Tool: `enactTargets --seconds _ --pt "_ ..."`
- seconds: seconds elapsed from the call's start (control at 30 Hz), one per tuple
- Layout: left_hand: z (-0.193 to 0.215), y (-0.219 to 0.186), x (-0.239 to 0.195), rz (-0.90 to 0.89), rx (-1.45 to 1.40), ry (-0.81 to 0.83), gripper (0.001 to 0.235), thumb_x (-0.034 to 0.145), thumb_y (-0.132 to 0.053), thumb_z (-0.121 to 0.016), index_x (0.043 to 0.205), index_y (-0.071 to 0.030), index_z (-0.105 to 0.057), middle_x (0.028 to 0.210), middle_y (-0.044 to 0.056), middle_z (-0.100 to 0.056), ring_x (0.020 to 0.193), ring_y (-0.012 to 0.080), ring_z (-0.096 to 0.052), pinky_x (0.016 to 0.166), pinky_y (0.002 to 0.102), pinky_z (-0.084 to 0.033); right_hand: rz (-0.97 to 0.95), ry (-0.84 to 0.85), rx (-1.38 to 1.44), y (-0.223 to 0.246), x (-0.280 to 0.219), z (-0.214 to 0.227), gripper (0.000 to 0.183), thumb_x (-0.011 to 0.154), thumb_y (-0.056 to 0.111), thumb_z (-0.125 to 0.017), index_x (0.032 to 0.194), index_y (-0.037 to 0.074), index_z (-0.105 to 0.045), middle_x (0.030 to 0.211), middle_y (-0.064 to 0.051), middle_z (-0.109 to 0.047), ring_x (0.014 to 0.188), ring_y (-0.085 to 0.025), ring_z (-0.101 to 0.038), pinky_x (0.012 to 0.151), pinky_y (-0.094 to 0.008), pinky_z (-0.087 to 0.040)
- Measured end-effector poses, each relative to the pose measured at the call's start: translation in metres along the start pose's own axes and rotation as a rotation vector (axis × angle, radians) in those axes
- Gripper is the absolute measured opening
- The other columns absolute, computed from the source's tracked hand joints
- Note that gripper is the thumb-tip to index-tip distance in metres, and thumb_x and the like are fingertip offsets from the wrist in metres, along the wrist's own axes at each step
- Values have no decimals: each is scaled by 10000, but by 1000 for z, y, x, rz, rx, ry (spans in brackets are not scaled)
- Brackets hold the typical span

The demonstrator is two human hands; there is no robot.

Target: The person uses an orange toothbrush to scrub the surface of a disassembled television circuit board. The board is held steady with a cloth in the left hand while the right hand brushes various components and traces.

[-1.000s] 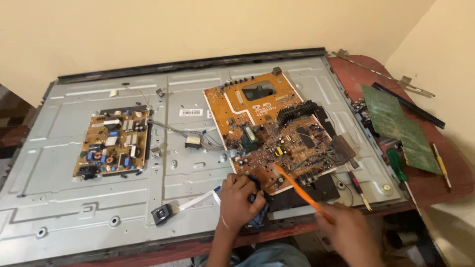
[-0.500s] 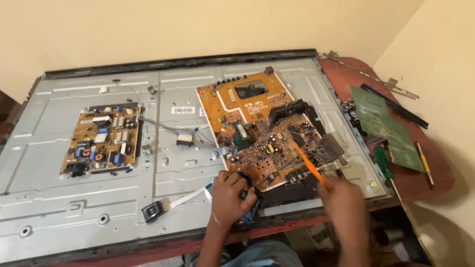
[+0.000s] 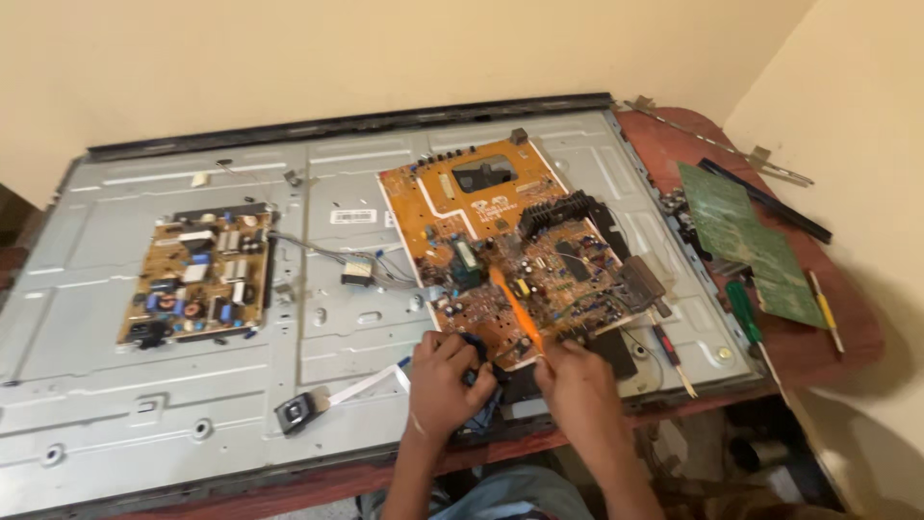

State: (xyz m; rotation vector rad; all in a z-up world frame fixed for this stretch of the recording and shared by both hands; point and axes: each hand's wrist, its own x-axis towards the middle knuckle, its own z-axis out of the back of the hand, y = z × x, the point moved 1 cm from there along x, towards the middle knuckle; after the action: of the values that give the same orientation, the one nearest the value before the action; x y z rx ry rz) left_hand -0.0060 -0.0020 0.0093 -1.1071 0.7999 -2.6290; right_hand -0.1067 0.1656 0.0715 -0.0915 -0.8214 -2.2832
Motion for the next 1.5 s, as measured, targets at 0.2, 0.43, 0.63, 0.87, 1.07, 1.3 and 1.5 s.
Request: enactTargets --seconds 0.2,0.43,0.63,0.87,1.07,1.3,1.5 --pt "1 -1 1 1 2 -13 219 739 -262 -731 675 -95 -606 796 69 -598 886 348 -553 737 469 -423 -85 126 -123 -19 -22 12 181 822 201 -736 953 76 -748 830 -173 -715 798 -386 -705 708 -487 -534" --pt "2 0 0 22 -2 -5 217 739 -265 -742 679 -98 -616 794 65 -597 886 341 -551 747 468 -427 -386 57 -102 -71 -47 48 302 788 234 -759 1080 163 -792 886 -147 -761 775 -336 -754 704 -419 -584" --pt "-1 0 -1 18 -4 -24 207 726 -252 -741 672 -98 -614 791 55 -599 906 332 -561 751 463 -427 -400 -105 -192 -87 -37 54 253 811 224 -754 1034 110 -785 859 -214 -718 791 -407 -701 706 -479 -559" --pt "-1 1 -1 7 9 -5 207 732 -257 -744 686 -96 -622 810 62 -606 897 339 -551 754 466 -420 -179 -157 -180 -56 10 22 168 827 184 -717 905 39 -751 820 -226 -699 773 -428 -679 699 -524 -532" --pt "-2 0 -1 7 2 -7 216 736 -254 -741 678 -89 -614 819 67 -611 896 342 -552 758 468 -423 -96 -76 -211 -28 25 -3 194 864 168 -697 961 2 -721 842 -216 -700 743 -418 -688 671 -524 -537" --pt "2 -1 2 1 -8 -2 197 727 -233 -741 680 -86 -619 815 73 -618 883 349 -553 746 472 -425 -24 180 -140 -20 7 6 203 886 157 -660 1035 37 -728 839 -184 -696 697 -362 -704 666 -473 -565" --pt "1 -2 0 -1 -17 -38 186 744 -245 -735 697 -102 -627 830 66 -620 893 344 -551 781 476 -440 -15 160 20 -19 -19 30 181 840 125 -693 985 31 -746 873 -170 -704 733 -382 -698 673 -474 -542"
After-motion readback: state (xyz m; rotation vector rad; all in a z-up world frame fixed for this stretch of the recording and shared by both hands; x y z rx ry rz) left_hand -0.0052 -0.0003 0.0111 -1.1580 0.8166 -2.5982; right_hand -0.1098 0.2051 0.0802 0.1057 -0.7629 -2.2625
